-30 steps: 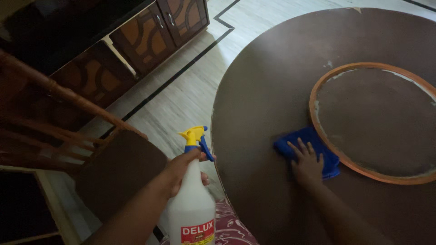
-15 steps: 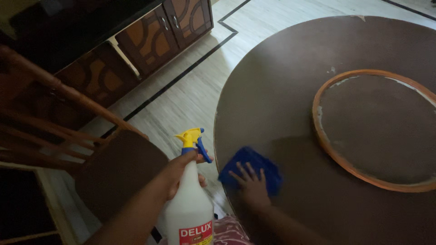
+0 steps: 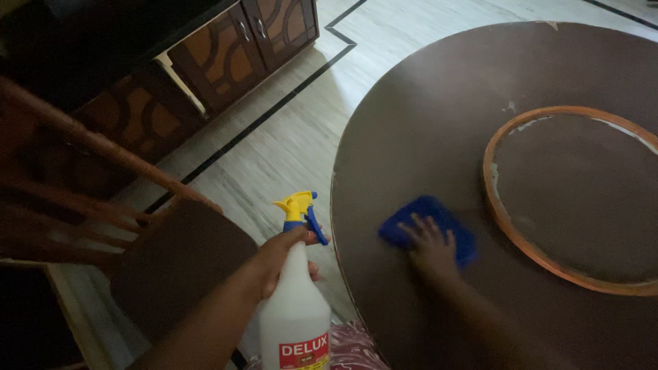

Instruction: The person wipes a round wooden table with a blue cloth while holding a spray bottle. A round tray remains on the table throughout the cleaning process.

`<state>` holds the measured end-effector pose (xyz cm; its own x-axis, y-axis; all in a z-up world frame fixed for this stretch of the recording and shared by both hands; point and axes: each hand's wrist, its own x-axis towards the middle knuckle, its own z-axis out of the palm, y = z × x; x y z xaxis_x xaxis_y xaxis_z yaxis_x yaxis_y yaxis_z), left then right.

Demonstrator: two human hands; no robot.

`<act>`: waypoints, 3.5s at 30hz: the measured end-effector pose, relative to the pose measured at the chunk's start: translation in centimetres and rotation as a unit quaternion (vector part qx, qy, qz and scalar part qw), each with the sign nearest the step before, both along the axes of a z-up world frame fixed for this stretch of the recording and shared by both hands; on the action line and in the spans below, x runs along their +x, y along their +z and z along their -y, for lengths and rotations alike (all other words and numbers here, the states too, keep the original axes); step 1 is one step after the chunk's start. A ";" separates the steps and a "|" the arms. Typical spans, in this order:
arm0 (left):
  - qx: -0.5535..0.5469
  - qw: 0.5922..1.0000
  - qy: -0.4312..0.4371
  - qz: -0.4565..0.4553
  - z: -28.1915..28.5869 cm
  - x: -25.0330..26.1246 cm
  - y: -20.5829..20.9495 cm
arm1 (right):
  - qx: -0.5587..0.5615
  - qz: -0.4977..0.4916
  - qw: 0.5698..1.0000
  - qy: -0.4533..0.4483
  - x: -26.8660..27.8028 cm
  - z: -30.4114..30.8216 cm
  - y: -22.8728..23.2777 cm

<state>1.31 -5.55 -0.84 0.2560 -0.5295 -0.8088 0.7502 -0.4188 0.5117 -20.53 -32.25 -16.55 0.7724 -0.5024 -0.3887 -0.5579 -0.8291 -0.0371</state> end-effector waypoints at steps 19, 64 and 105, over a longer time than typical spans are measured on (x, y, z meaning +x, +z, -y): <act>0.087 0.994 -0.063 0.023 2.8 7.1 2.4 | 0.092 0.184 0.979 0.001 6.3 -13.3 1.7; 0.055 0.985 -0.163 0.000 4.0 19.1 3.7 | 0.005 0.145 0.981 -0.127 13.3 -13.9 3.0; 0.032 0.980 -0.183 0.076 18.1 22.3 7.7 | 0.083 -0.056 0.963 -0.249 4.6 2.9 -5.7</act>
